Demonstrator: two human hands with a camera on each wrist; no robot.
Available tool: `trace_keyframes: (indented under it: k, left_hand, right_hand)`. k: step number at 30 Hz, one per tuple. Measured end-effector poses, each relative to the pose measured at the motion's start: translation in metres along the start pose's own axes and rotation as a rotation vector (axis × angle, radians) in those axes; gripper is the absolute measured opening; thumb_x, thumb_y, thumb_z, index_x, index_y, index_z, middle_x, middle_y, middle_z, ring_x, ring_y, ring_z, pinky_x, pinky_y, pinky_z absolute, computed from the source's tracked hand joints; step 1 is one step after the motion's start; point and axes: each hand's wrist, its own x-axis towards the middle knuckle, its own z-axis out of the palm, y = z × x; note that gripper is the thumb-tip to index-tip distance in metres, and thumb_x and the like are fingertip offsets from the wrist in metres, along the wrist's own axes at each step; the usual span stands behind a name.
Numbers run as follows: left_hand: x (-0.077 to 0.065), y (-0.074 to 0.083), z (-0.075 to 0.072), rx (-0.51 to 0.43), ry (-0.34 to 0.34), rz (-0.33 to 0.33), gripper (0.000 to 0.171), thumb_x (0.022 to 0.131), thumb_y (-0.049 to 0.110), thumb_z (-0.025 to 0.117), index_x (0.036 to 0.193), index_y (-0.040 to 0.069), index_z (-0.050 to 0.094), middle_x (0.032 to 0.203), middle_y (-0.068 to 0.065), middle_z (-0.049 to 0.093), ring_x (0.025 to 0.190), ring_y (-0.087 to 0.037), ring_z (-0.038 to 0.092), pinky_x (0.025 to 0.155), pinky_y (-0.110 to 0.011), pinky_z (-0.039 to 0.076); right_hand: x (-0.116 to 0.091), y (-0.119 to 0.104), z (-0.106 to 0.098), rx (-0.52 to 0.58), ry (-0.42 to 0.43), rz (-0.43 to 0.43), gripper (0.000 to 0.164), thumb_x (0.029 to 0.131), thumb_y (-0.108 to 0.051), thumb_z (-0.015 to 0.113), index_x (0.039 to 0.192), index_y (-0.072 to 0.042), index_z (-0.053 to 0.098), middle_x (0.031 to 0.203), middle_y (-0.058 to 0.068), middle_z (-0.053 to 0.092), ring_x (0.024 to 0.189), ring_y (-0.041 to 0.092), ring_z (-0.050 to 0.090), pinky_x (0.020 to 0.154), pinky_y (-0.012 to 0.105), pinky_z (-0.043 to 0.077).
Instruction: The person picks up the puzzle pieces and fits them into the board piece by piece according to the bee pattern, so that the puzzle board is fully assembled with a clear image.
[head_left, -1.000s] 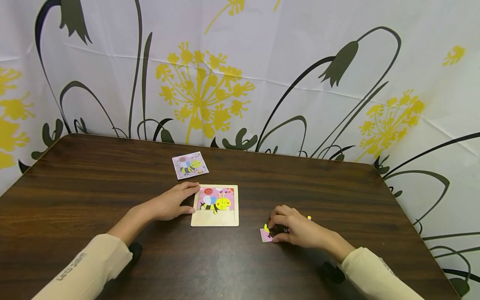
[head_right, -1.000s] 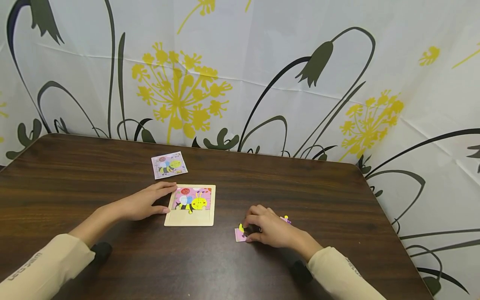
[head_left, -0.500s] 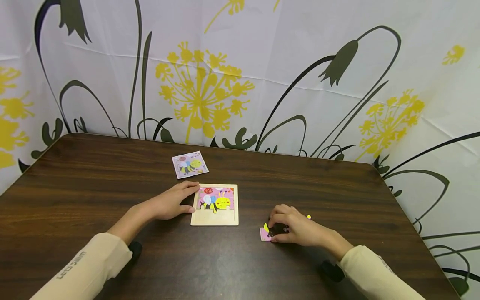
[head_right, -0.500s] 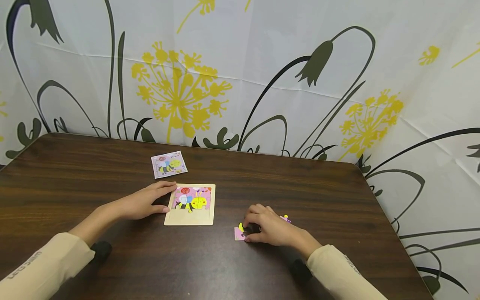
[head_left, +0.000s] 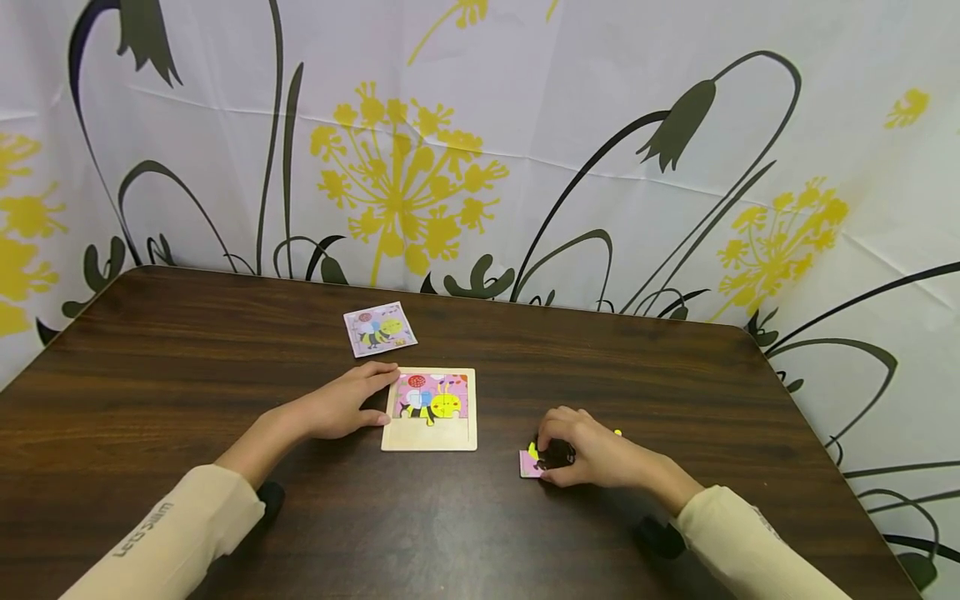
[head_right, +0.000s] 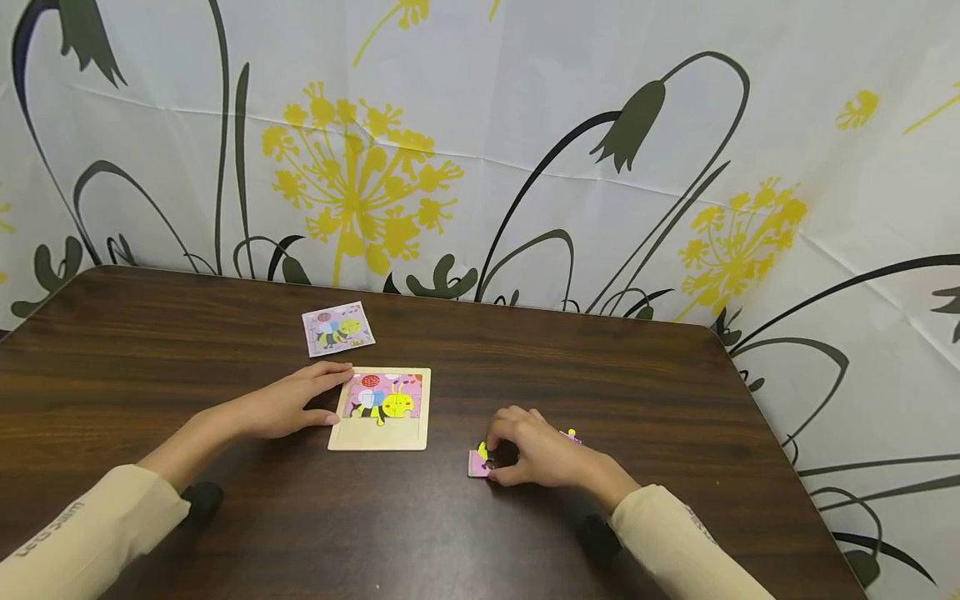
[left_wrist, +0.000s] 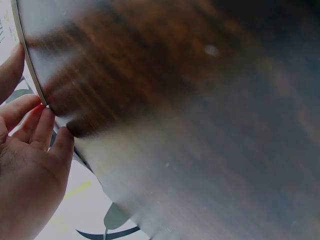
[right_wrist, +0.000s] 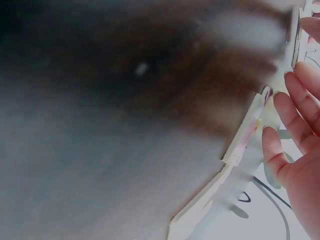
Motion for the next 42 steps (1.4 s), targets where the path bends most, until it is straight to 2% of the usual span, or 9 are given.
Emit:
trace_keyframes:
  k: [11, 17, 25, 42]
  left_hand:
    - [0.001, 0.000, 0.002, -0.006, -0.004, -0.007, 0.062, 0.087, 0.017, 0.063, 0.136, -0.009, 0.034, 0.140, -0.025, 0.029, 0.127, -0.042, 0.026, 0.100, -0.054, 0.026]
    - [0.001, 0.000, 0.001, -0.007, -0.002, -0.007, 0.063, 0.086, 0.017, 0.063, 0.135, -0.009, 0.035, 0.140, -0.025, 0.029, 0.127, -0.043, 0.025, 0.100, -0.054, 0.026]
    - [0.002, 0.000, 0.002, -0.010, -0.004, -0.007, 0.063, 0.086, 0.018, 0.063, 0.135, -0.009, 0.035, 0.140, -0.025, 0.029, 0.127, -0.042, 0.026, 0.100, -0.053, 0.027]
    - [0.000, 0.003, 0.000, -0.012, 0.001, -0.007, 0.062, 0.087, 0.018, 0.063, 0.135, -0.009, 0.036, 0.139, -0.025, 0.029, 0.127, -0.043, 0.026, 0.099, -0.054, 0.027]
  right_hand:
    - [0.013, 0.000, -0.004, 0.017, 0.019, 0.012, 0.018, 0.076, -0.018, 0.070, 0.089, -0.012, 0.059, 0.091, -0.007, 0.055, 0.086, 0.008, 0.050, 0.075, 0.030, 0.037]
    - [0.029, -0.003, -0.005, 0.020, -0.002, 0.043, 0.019, 0.077, -0.019, 0.071, 0.091, -0.011, 0.059, 0.091, -0.006, 0.055, 0.084, 0.011, 0.050, 0.076, 0.031, 0.038]
    - [0.053, -0.010, -0.003, 0.018, -0.029, 0.089, 0.021, 0.078, -0.021, 0.071, 0.093, -0.010, 0.060, 0.093, -0.004, 0.055, 0.089, 0.010, 0.049, 0.082, 0.033, 0.037]
    - [0.096, -0.024, 0.006, 0.034, -0.025, 0.085, 0.020, 0.079, -0.020, 0.070, 0.092, -0.008, 0.062, 0.092, -0.002, 0.056, 0.089, 0.013, 0.050, 0.084, 0.033, 0.037]
